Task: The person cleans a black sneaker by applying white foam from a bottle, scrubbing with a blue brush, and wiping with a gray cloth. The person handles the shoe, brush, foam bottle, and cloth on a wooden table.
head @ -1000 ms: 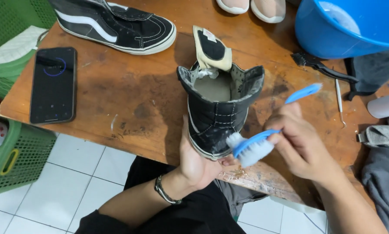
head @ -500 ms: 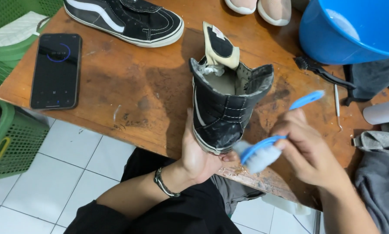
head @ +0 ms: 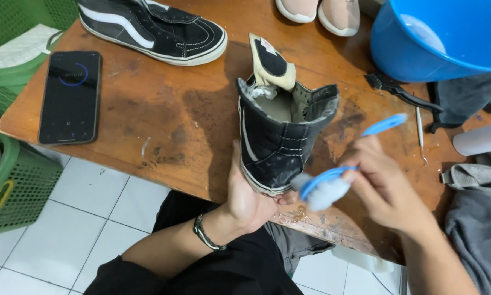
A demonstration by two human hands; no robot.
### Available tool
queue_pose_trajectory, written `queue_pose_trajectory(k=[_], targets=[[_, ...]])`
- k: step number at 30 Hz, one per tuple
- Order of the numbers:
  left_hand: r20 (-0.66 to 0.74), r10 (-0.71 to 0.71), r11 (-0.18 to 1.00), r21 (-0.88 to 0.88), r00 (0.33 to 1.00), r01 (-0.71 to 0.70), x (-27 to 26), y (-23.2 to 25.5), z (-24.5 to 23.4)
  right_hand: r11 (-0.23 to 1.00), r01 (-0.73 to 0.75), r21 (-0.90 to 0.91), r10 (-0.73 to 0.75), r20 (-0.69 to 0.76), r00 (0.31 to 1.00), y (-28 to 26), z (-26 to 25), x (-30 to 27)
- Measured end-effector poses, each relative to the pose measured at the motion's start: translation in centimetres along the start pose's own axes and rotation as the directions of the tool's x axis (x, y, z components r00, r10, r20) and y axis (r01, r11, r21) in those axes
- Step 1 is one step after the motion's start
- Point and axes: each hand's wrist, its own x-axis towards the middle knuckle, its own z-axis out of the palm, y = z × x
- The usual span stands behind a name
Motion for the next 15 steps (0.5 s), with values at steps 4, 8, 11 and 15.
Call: queue_pose_trajectory(k=[4,8,11,15], targets=[[0.002,-0.027,1.000,-0.015,1.000,0.027,-0.1,0.3,0.2,0.993,-0.038,-0.112,0.038,0.001,0.999,1.8,-0.1,-0.3],[-0.074,-0.026,1.000,0.005,0.997,0.026,0.1,-0.1,0.2,0.998,0.002,-0.062,-0.002,-0.012,1.000,-0.4,-0.5,0.0],[-0.093,-0.045,0.999,0.012,0.995,0.046,-0.1,0.1,0.3,0.993,0.037,-0.113,-0.043,-0.051,0.998,-0.1,-0.5,0.3],[0.048,-0.007,1.000,0.021,0.999,0.006,0.1,0.1,0.8,0.989,0.064,-0.134,-0.093,-0.225,0.970,-1.4,-0.6,-0.5]])
